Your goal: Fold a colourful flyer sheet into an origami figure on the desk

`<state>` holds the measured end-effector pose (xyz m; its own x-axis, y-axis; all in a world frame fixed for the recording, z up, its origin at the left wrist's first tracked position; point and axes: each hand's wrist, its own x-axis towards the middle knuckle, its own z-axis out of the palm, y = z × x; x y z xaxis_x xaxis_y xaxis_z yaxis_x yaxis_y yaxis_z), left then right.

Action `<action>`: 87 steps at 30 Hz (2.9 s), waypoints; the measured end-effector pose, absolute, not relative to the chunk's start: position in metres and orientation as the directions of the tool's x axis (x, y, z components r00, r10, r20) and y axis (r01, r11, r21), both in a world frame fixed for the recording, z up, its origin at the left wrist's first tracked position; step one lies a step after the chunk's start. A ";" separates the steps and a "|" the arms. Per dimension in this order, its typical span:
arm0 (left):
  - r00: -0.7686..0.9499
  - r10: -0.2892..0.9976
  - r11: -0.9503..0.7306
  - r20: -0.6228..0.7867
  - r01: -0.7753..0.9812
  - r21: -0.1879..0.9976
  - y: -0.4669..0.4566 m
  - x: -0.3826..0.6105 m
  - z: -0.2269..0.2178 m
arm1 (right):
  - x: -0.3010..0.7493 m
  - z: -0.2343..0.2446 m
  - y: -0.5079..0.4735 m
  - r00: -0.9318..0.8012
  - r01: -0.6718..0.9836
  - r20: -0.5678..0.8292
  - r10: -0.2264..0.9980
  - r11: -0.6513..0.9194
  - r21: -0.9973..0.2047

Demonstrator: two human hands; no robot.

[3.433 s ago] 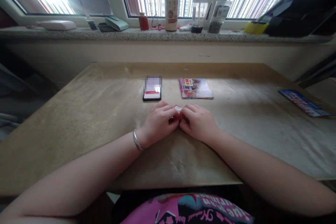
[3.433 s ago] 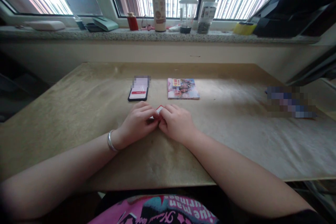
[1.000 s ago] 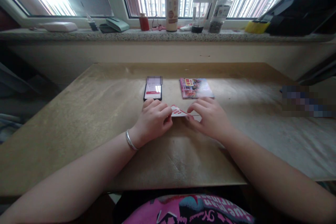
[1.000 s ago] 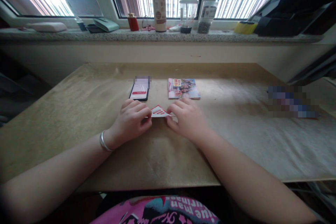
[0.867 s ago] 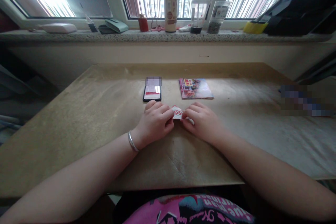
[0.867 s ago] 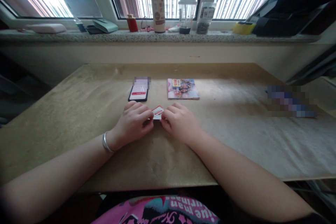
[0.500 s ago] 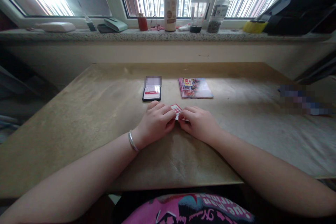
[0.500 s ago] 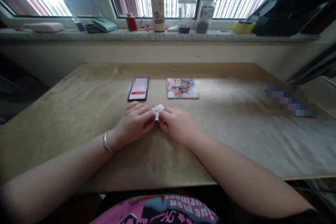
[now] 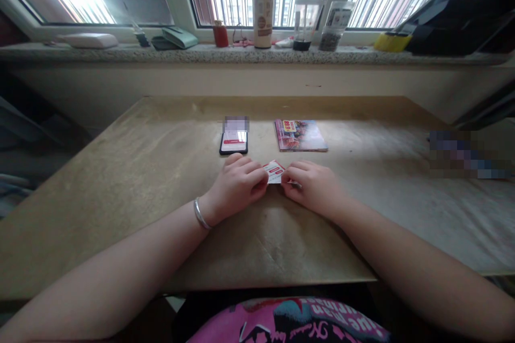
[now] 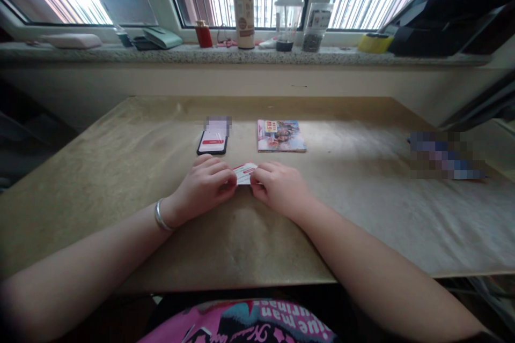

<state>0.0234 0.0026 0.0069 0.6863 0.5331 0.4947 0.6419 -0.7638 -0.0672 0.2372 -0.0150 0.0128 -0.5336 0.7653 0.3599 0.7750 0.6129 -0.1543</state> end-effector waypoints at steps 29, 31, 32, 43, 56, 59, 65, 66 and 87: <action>0.691 0.501 -0.802 0.521 0.597 -0.019 0.015 0.003 0.018 | 0.259 0.021 -0.009 -0.469 0.787 0.355 0.809 0.565 -0.247; 0.696 0.496 -0.807 0.520 0.590 -0.020 0.017 0.000 0.019 | 0.261 0.021 -0.007 -0.466 0.783 0.358 0.809 0.565 -0.258; 0.695 0.495 -0.807 0.521 0.590 -0.020 0.018 -0.002 0.020 | 0.262 0.020 -0.007 -0.463 0.783 0.358 0.811 0.564 -0.264; 0.722 0.428 -0.834 0.544 0.547 -0.070 0.027 -0.012 0.020 | 0.264 0.019 -0.005 -0.465 0.783 0.367 0.805 0.568 -0.253; 0.726 0.429 -0.834 0.537 0.547 -0.074 0.025 -0.014 0.023 | 0.272 0.018 -0.002 -0.459 0.780 0.395 0.796 0.574 -0.250; 0.724 0.446 -0.824 0.526 0.562 -0.074 0.027 -0.017 0.021 | 0.276 0.018 0.000 -0.446 0.798 0.402 0.800 0.559 -0.227; 0.680 0.512 -0.813 0.525 0.581 0.041 0.028 -0.018 0.017 | 0.277 0.013 0.004 -0.502 0.776 0.338 0.796 0.587 -0.230; 0.673 0.523 -0.813 0.523 0.579 0.066 0.026 -0.016 0.017 | 0.275 0.012 0.004 -0.526 0.767 0.321 0.788 0.602 -0.221; 0.719 0.666 -0.745 0.198 0.653 0.135 0.010 0.007 -0.001 | 0.265 -0.007 0.013 -0.426 0.775 0.335 0.840 0.530 -0.345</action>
<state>0.0065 0.0103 -0.0006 0.7192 0.6659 0.1982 0.6529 -0.7453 0.1350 0.2647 0.0126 -0.0070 -0.4263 0.8404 0.3346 0.7746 0.5302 -0.3447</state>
